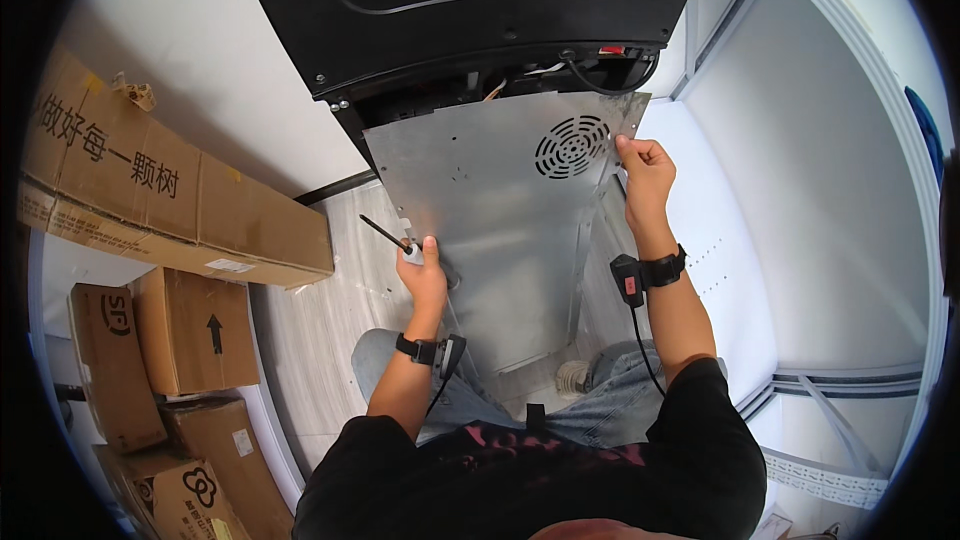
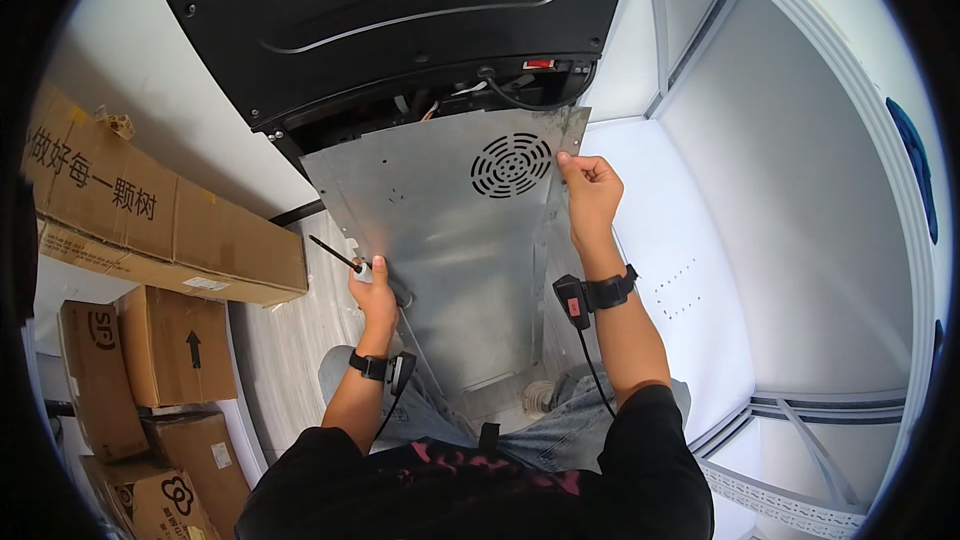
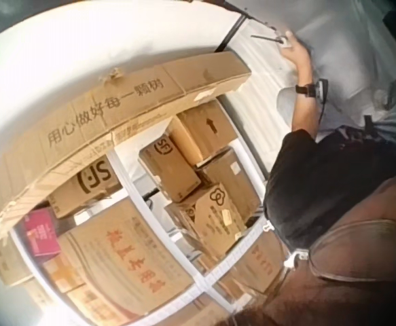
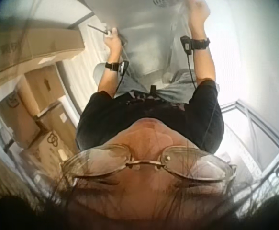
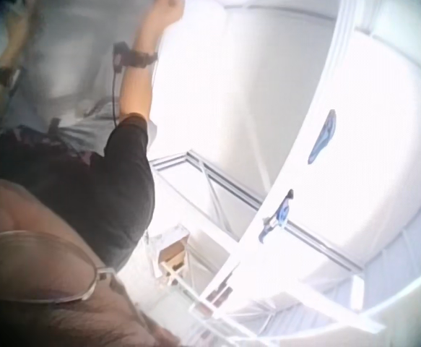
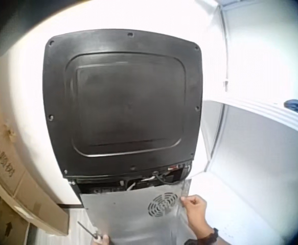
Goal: The person wipes the interior of an electronic device with a blue cloth, then uses a screwdriver to attach screws to the device's casing. The person secures a metal backplate to the device.
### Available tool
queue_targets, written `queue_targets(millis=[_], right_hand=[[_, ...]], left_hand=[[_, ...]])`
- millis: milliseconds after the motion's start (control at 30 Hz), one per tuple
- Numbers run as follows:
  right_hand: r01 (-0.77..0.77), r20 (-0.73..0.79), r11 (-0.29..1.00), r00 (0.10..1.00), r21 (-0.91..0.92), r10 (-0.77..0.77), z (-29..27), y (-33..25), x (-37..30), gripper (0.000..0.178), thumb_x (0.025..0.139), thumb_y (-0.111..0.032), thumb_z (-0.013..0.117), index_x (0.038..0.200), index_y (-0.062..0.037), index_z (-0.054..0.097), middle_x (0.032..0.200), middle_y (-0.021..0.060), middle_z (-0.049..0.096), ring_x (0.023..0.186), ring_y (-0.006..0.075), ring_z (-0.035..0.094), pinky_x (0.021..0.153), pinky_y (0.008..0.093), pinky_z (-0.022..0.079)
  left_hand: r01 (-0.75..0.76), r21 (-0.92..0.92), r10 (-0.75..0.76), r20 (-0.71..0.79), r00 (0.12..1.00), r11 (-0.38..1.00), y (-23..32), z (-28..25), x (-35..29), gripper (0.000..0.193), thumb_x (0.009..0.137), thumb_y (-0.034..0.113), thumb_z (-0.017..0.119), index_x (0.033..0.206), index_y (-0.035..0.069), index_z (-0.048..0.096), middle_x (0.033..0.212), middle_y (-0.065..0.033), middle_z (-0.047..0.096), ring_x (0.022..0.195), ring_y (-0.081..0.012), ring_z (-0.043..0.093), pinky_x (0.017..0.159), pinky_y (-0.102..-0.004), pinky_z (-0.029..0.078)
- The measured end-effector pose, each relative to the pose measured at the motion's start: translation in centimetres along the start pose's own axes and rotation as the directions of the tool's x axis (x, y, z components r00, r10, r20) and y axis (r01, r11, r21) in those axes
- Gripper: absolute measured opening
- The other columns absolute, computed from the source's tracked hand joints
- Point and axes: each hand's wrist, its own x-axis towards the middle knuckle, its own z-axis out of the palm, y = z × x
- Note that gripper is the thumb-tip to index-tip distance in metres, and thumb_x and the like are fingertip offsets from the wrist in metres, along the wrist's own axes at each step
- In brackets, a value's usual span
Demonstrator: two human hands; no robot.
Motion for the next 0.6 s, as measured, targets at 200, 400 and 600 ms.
queue_targets(millis=[200, 400, 600], right_hand=[[0.047, -0.013, 0.999, 0.999, 0.027, -0.047, 1.3, -0.5, 0.7, 0.015, 0.081, -0.009, 0.075, 0.078, -0.0011, 0.062, 0.069, -0.0024, 0.058, 0.061, 0.0028, 0.046, 0.056, 0.0167, 0.036], [0.031, 0.012, 0.999, 0.999, 0.007, -0.031, 1.5, -0.6, 1.2, 0.012, 0.083, -0.010, 0.073, 0.082, -0.0011, 0.064, 0.078, 0.0027, 0.065, 0.069, 0.0062, 0.055, 0.066, 0.0193, 0.044], [0.060, -0.013, 0.997, 0.998, 0.051, -0.060, 1.7, -1.3, 1.2, 0.012, 0.083, -0.009, 0.072, 0.082, -0.0006, 0.063, 0.078, 0.0034, 0.065, 0.069, 0.0068, 0.056, 0.067, 0.0204, 0.045]], left_hand=[[-0.017, -0.032, 0.017, 0.004, 1.000, 0.999, 0.0, 0.2, 1.1, 0.017, 0.089, 0.014, 0.065, 0.098, 0.002, 0.057, 0.087, -0.0011, 0.060, 0.080, -0.0110, 0.054, 0.075, -0.0253, 0.043], [-0.035, -0.024, 0.035, 0.020, 0.999, 0.999, 1.1, 0.1, 1.4, 0.017, 0.091, 0.016, 0.064, 0.100, 0.003, 0.057, 0.092, 0.0000, 0.059, 0.082, -0.0091, 0.051, 0.075, -0.0239, 0.042], [-0.023, -0.006, 0.023, 0.021, 1.000, 1.000, 2.1, 0.4, 2.0, 0.018, 0.089, 0.017, 0.066, 0.097, 0.003, 0.057, 0.089, 0.0009, 0.058, 0.080, -0.0087, 0.051, 0.074, -0.0240, 0.041]])
